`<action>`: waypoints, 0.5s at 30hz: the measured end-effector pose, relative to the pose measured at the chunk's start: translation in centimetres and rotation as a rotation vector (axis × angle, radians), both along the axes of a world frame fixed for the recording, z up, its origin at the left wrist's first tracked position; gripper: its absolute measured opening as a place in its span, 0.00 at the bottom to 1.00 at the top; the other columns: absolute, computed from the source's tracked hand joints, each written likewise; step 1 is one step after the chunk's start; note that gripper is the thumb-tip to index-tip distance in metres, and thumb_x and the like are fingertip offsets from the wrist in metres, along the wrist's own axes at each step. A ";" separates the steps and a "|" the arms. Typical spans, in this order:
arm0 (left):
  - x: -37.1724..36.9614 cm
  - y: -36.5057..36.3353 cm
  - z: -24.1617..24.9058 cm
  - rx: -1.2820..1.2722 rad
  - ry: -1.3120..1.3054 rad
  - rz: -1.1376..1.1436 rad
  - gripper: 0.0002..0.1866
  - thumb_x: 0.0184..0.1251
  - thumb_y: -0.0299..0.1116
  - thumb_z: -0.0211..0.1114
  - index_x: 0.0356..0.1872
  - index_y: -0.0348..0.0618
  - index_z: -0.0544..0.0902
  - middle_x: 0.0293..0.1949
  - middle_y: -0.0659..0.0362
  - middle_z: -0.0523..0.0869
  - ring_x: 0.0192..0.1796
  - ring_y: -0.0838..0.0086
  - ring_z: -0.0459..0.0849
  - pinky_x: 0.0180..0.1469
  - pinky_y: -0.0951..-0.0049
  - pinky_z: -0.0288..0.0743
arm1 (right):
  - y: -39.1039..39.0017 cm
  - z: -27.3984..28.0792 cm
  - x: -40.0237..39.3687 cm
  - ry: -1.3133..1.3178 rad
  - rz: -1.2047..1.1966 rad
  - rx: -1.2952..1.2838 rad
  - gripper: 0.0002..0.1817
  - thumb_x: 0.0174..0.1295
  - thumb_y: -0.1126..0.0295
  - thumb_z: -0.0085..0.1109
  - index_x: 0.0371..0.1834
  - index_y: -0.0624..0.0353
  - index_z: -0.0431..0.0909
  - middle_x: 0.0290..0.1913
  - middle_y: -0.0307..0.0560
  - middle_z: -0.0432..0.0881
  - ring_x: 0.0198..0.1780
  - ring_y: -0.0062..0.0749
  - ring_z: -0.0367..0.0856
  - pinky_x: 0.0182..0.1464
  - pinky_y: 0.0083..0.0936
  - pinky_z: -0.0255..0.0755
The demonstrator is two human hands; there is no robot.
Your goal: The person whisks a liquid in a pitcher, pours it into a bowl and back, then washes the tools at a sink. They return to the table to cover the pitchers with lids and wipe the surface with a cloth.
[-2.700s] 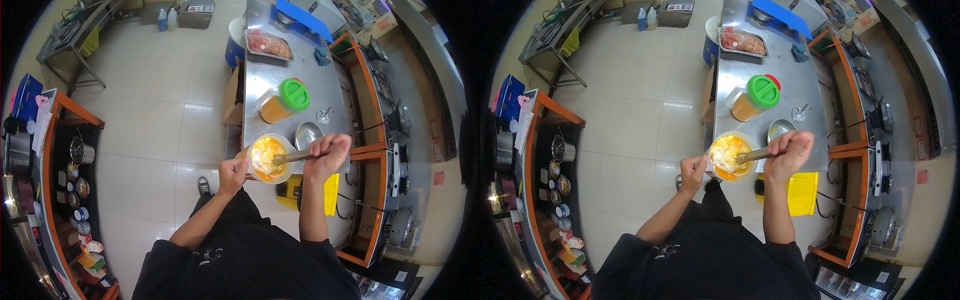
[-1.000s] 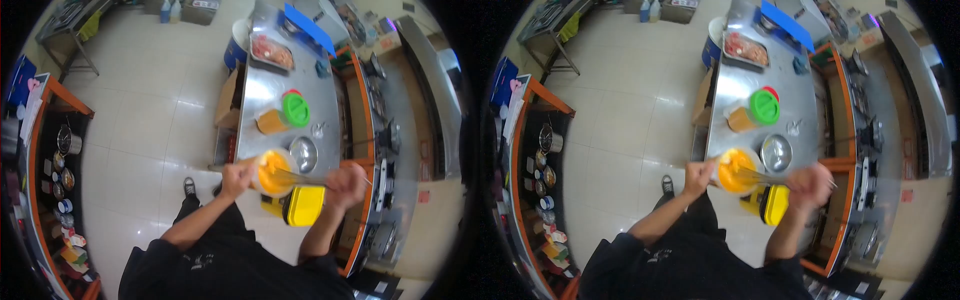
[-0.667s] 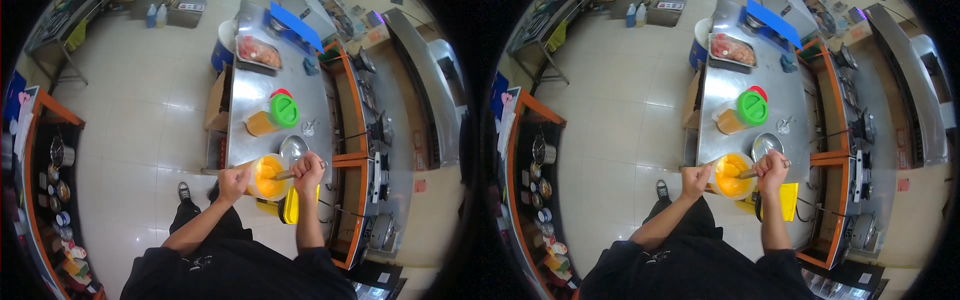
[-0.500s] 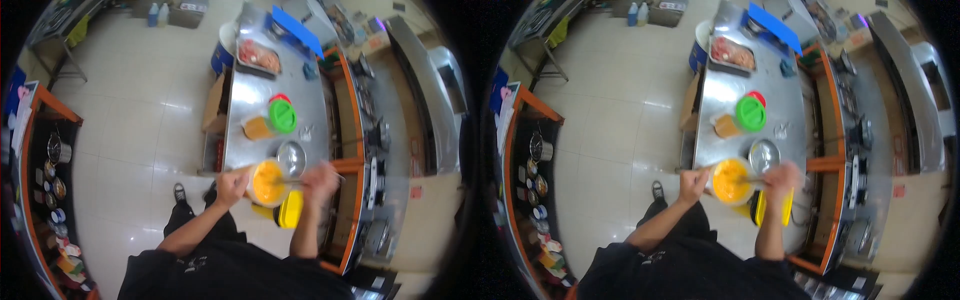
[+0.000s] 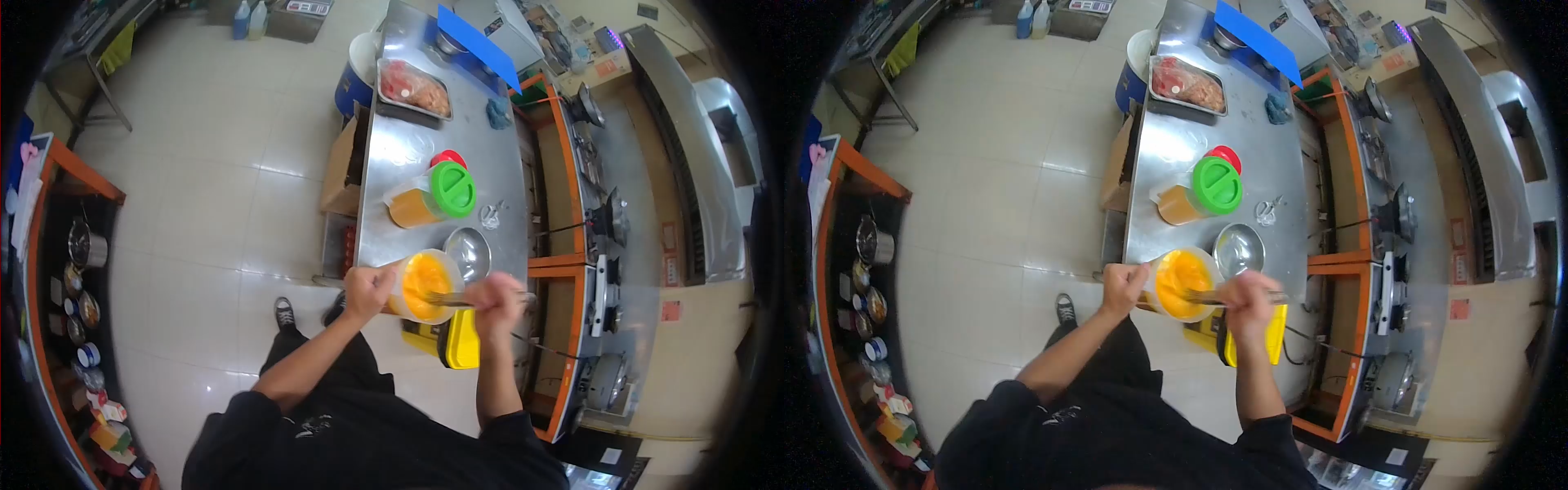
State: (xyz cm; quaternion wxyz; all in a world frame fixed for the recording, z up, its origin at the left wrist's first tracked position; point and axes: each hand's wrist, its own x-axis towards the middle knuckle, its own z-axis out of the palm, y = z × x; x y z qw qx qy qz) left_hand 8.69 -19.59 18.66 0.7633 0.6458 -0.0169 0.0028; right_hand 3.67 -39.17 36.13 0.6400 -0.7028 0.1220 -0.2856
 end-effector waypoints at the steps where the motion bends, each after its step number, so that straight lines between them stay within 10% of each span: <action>1: 0.6 0.0 -0.3 0.013 -0.055 0.012 0.23 0.66 0.37 0.60 0.13 0.34 0.69 0.09 0.59 0.63 0.16 0.84 0.62 0.19 0.71 0.55 | 0.3 -0.8 1.7 -0.014 0.016 -0.013 0.14 0.66 0.68 0.49 0.20 0.54 0.67 0.14 0.34 0.58 0.14 0.19 0.57 0.19 0.19 0.56; 8: 2.1 -0.4 -0.7 0.032 -0.074 0.004 0.23 0.63 0.37 0.61 0.11 0.33 0.70 0.09 0.56 0.63 0.13 0.79 0.64 0.18 0.69 0.56 | -0.8 1.6 1.7 -0.147 0.295 0.286 0.21 0.66 0.66 0.47 0.12 0.47 0.58 0.10 0.32 0.57 0.11 0.19 0.56 0.16 0.20 0.56; 11: 0.7 0.0 1.0 0.093 -0.061 -0.009 0.24 0.61 0.41 0.63 0.11 0.35 0.74 0.08 0.52 0.67 0.10 0.72 0.67 0.17 0.66 0.60 | 2.0 -5.3 3.0 0.005 0.052 0.292 0.22 0.67 0.64 0.42 0.11 0.46 0.56 0.08 0.31 0.55 0.09 0.19 0.53 0.16 0.20 0.56; 15: 1.0 0.4 1.2 0.107 -0.182 0.034 0.22 0.61 0.40 0.63 0.12 0.35 0.76 0.09 0.49 0.69 0.10 0.68 0.71 0.17 0.66 0.60 | 0.2 1.0 1.8 -0.111 0.161 0.294 0.20 0.68 0.64 0.42 0.15 0.49 0.60 0.10 0.32 0.56 0.12 0.20 0.56 0.17 0.21 0.58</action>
